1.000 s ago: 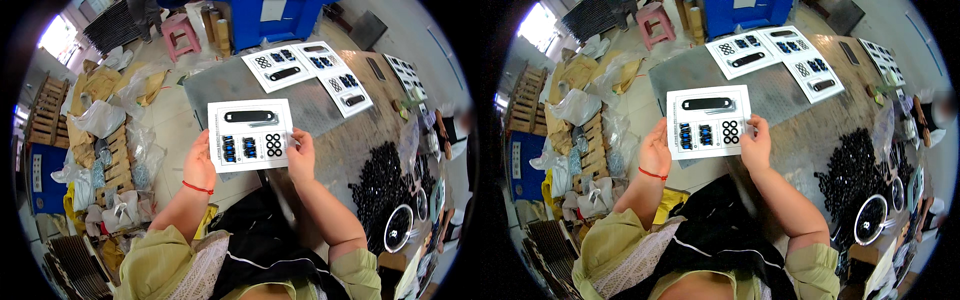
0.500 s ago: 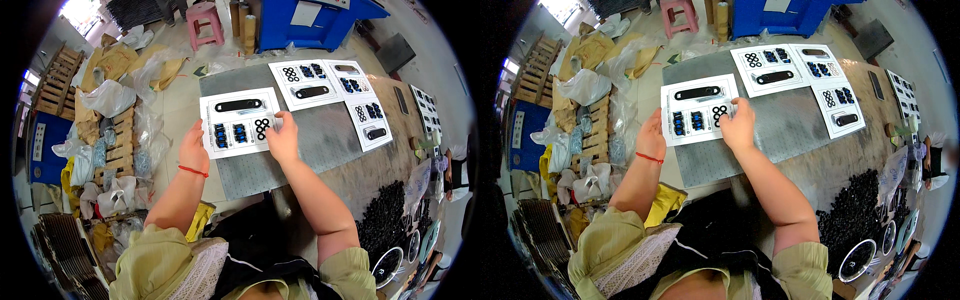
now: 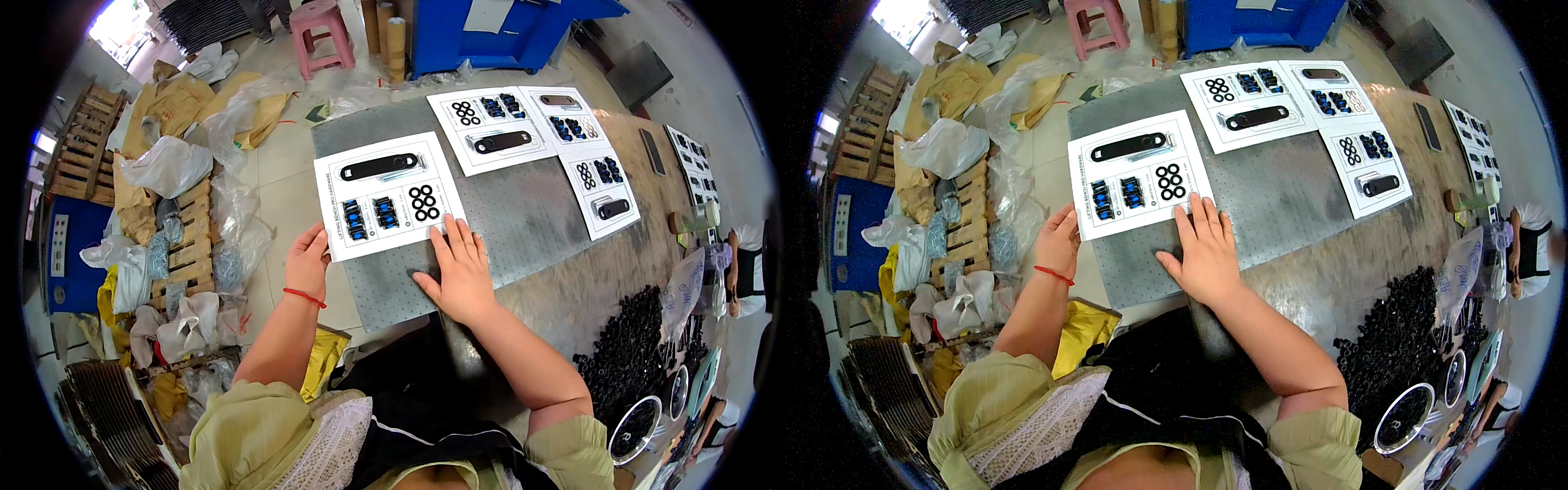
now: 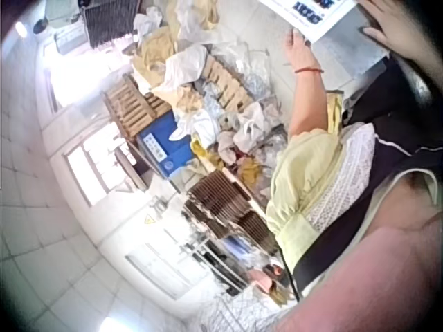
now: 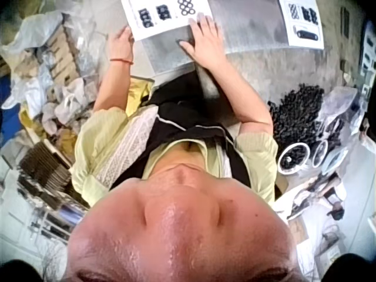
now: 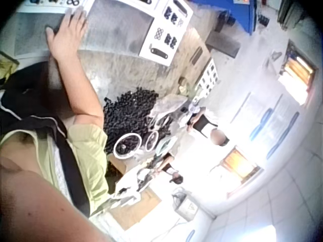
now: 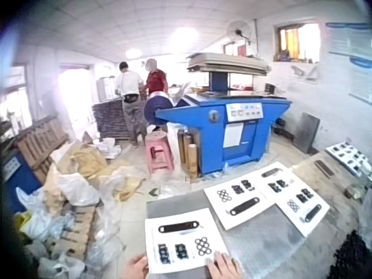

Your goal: The person assembles lock components on white cardboard backing sheets at a workbench. They place black rubber gaskets, blue cylinders, and metal tools into designated slots, then position a black door handle and an Allen key. The person repeats this process for multiple units, stacking completed sheets on the table.

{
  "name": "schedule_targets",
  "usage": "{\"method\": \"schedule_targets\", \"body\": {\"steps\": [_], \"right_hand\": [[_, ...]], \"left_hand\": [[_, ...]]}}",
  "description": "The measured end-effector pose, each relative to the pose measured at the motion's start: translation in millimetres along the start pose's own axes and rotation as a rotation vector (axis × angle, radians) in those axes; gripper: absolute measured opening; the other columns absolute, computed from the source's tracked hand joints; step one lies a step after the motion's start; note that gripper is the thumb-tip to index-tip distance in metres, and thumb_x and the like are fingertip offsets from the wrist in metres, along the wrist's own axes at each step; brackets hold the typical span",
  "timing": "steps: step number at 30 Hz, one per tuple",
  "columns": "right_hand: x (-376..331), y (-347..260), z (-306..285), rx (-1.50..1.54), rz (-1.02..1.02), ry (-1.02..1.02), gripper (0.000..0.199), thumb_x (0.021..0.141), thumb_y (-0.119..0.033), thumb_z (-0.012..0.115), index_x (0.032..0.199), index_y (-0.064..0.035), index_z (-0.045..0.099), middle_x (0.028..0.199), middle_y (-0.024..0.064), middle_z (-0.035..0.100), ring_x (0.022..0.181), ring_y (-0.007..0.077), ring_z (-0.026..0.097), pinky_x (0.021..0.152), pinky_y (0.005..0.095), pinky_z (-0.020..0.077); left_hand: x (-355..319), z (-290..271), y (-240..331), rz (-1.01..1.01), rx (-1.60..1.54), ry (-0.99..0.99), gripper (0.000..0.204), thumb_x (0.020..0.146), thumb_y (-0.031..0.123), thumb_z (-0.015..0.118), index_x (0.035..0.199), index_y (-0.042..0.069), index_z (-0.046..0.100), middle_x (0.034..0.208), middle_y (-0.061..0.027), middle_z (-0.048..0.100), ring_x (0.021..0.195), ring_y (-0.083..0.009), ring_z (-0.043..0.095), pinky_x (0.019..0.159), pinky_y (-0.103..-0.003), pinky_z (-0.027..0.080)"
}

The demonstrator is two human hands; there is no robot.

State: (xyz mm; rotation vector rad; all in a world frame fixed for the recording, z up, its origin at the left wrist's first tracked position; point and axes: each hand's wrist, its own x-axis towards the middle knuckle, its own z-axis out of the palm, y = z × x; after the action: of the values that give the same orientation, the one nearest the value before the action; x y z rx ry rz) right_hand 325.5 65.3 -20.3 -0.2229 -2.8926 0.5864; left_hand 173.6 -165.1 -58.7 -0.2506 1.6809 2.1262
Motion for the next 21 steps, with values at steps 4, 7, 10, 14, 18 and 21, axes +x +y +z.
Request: {"method": "schedule_targets", "body": {"steps": [4, 7, 10, 14, 18, 21], "right_hand": [[8.9, 9.0, 4.3, -0.06, 0.006, 0.016, 0.076, 0.087, -0.049, 0.061, 0.144, -0.0031, 0.041, 0.152, 0.0225, 0.033, 0.142, 0.037, 0.029, 0.116, 0.0529, 0.0189], [21.0, 13.4, 3.9, -0.089, 0.03, 0.025, 0.076, 0.088, -0.05, 0.06, 0.144, -0.0023, 0.04, 0.153, 0.0213, 0.033, 0.143, 0.0349, 0.029, 0.117, 0.0515, 0.0182], [34.2, 14.7, 6.1, -0.111, 0.063, 0.009, 0.076, 0.088, -0.05, 0.058, 0.145, -0.0028, 0.039, 0.154, 0.0198, 0.032, 0.144, 0.0334, 0.027, 0.118, 0.0502, 0.0164], [52.7, 13.5, 7.3, -0.114, 0.098, -0.01, 0.078, 0.09, -0.053, 0.055, 0.147, -0.0045, 0.036, 0.156, 0.0179, 0.028, 0.146, 0.0322, 0.023, 0.119, 0.0488, 0.0143], [65.4, 13.6, 8.4, -0.136, 0.127, -0.051, 0.081, 0.092, -0.058, 0.048, 0.15, -0.0046, 0.032, 0.158, 0.0166, 0.025, 0.148, 0.0295, 0.018, 0.12, 0.0469, 0.011], [73.5, 16.6, 14.9, -0.152, 0.13, -0.027, 0.081, 0.091, -0.058, 0.049, 0.15, -0.0049, 0.031, 0.158, 0.0161, 0.024, 0.148, 0.0288, 0.018, 0.12, 0.0474, 0.0105]], "left_hand": [[12.7, -0.2, -13.2, 0.029, 0.025, 0.009, 0.031, 0.096, 0.014, 0.059, 0.124, 0.002, 0.059, 0.111, -0.0039, 0.066, 0.098, -0.0129, 0.06, 0.079, -0.027, 0.047], [17.1, 10.4, -9.3, 0.052, 0.154, 0.073, 0.038, 0.093, 0.023, 0.065, 0.126, 0.005, 0.058, 0.112, -0.0038, 0.064, 0.1, -0.0135, 0.057, 0.08, -0.029, 0.045], [20.7, 20.3, 0.7, 0.035, 0.297, 0.164, 0.051, 0.091, 0.031, 0.067, 0.132, 0.005, 0.053, 0.118, -0.0063, 0.062, 0.108, -0.0162, 0.055, 0.086, -0.033, 0.043], [34.0, 25.2, 3.5, 0.115, 0.367, 0.19, 0.061, 0.091, 0.039, 0.065, 0.137, 0.005, 0.047, 0.126, -0.0085, 0.059, 0.117, -0.0178, 0.053, 0.092, -0.038, 0.039], [48.0, 32.9, 11.8, 0.174, 0.41, 0.205, 0.059, 0.091, 0.034, 0.065, 0.137, 0.001, 0.046, 0.128, -0.0107, 0.059, 0.117, -0.0193, 0.054, 0.093, -0.036, 0.041], [68.7, 30.6, 8.5, 0.268, 0.413, 0.196, 0.053, 0.092, 0.027, 0.064, 0.134, -0.002, 0.049, 0.126, -0.0117, 0.06, 0.113, -0.0194, 0.056, 0.093, -0.032, 0.043]]}}
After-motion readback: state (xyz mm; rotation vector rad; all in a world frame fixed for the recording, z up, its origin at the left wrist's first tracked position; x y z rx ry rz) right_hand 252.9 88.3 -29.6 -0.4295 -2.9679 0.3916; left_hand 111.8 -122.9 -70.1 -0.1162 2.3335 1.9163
